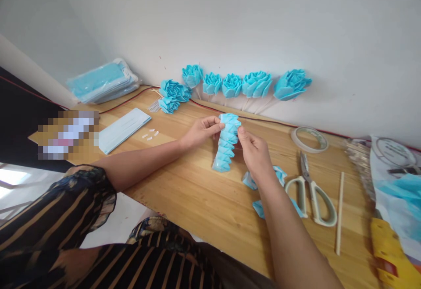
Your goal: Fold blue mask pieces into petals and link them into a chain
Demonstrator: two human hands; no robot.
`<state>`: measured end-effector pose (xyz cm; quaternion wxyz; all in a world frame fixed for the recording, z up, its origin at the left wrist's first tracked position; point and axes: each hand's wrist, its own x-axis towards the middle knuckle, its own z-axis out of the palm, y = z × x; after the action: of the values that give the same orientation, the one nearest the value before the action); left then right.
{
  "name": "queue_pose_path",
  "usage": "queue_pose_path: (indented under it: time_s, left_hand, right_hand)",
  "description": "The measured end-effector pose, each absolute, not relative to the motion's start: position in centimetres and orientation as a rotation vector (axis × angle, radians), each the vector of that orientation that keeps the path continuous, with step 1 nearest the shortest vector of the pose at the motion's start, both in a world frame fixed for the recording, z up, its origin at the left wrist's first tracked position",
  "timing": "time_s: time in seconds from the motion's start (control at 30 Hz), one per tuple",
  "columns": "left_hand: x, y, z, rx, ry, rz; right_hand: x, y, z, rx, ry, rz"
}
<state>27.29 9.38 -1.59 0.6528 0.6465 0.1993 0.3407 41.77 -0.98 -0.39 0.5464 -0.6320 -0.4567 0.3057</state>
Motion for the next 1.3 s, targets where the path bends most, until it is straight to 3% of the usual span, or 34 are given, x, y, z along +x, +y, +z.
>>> queue_pose_path:
  time_s: [0.43, 0.63, 1.0, 1.3]
  left_hand:
    - [27.28, 9.17, -1.67, 1.508, 0.413, 0.689]
    - [27.35, 9.11, -1.67, 1.551, 0.338, 0.684]
    - [27.39, 9.7, -1.61, 1.501, 0.438, 0.767]
    - [27.02, 9.1, -1.31, 1.474, 0.43, 0.635]
  right_hand:
    - [42.36, -0.94, -0.97, -1.503, -1.166, 0.693]
    - [42.3, -1.16, -0.98, -1.617, -1.181, 0.505]
    - [42.28, -1.04, -0.59, -1.494, -1.163, 0.747]
    - [42.39, -0.92, -0.64, -1.53, -1.117, 0.595]
